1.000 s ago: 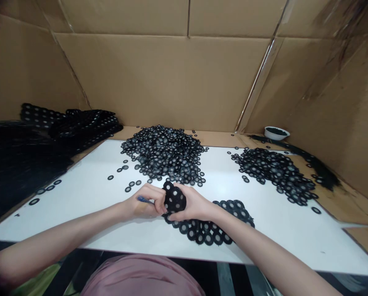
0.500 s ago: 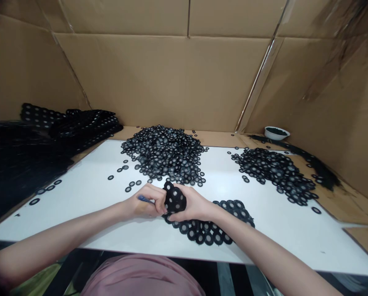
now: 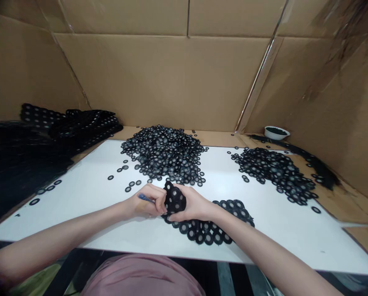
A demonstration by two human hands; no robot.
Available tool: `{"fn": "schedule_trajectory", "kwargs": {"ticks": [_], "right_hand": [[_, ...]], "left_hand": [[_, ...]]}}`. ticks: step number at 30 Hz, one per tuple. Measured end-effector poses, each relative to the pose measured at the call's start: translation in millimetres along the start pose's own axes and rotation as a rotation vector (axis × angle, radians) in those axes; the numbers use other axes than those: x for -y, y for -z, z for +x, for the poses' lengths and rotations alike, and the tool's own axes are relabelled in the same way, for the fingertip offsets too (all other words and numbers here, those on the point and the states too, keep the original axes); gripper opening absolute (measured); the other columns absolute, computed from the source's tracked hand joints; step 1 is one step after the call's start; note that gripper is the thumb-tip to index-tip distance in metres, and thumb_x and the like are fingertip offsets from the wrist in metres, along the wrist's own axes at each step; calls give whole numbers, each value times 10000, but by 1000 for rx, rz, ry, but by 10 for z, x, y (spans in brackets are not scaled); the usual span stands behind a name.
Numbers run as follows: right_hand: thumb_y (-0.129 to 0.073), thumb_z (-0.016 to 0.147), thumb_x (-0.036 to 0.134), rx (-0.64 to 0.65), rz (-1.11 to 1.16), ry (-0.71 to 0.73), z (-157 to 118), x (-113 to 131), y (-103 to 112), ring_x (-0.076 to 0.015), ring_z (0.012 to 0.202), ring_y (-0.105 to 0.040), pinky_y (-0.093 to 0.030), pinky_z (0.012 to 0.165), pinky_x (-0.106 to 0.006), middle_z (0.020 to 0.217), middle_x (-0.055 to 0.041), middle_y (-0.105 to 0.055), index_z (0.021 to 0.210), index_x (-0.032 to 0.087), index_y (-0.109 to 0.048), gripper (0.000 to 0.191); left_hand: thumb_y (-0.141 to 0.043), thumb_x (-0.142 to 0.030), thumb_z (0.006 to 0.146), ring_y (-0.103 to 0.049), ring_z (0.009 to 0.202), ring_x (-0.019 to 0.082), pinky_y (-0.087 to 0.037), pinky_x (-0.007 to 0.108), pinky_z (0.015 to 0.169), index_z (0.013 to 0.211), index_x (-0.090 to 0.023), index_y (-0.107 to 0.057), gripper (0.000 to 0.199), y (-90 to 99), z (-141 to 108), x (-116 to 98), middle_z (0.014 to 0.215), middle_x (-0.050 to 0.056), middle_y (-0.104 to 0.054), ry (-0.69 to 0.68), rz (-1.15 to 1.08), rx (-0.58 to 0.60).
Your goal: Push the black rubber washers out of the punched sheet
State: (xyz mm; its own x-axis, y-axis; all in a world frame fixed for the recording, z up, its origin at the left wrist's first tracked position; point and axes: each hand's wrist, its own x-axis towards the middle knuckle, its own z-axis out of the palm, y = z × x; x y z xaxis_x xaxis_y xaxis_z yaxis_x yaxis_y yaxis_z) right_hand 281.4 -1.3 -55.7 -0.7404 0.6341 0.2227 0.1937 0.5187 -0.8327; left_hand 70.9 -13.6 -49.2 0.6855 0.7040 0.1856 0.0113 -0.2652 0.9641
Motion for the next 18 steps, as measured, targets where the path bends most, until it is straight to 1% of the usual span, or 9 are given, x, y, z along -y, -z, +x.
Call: {"fn": "schedule_trajectory", "kwargs": {"ticks": [3,7,10,14,18], "right_hand": [[-784,606,243,3,5,-4,0,11,5,-168,819,-515,-423,740,-255,907,5,-559,947,174,-537,427],[-772,622,210,23,13,11,1,31,10,-168,842,-517,-421,764,-255,925,9,-559,976,181,-543,423],[-769,623,198,25,19,25,2,36,9,-163,831,-512,-420,756,-250,914,13,-554,959,184,-541,406],[-757,632,194,30,32,26,2,27,7,-162,820,-511,-424,741,-250,904,11,-552,950,183,-533,389],[-764,620,206,21,30,19,2,8,8,-153,786,-500,-420,694,-237,870,16,-532,930,183,-519,396]], "left_hand": [[-706,-225,670,-560,574,143,-413,222,528,531,-98,-610,212,-10,-9,-30,613,54,-610,-18,0,-11],[-726,-228,665,-570,594,151,-421,229,549,530,-100,-619,214,-32,-21,-74,626,61,-625,-54,-11,-70],[-728,-244,685,-574,612,156,-424,237,568,537,-104,-622,230,-38,-21,-81,648,72,-638,-87,9,-88],[-689,-259,750,-586,668,169,-442,258,639,587,-112,-629,228,-33,-42,-66,695,88,-644,-164,87,-61],[-589,-296,837,-587,706,176,-446,262,670,641,-123,-620,263,-41,-88,-83,754,112,-638,-229,209,14]]}}
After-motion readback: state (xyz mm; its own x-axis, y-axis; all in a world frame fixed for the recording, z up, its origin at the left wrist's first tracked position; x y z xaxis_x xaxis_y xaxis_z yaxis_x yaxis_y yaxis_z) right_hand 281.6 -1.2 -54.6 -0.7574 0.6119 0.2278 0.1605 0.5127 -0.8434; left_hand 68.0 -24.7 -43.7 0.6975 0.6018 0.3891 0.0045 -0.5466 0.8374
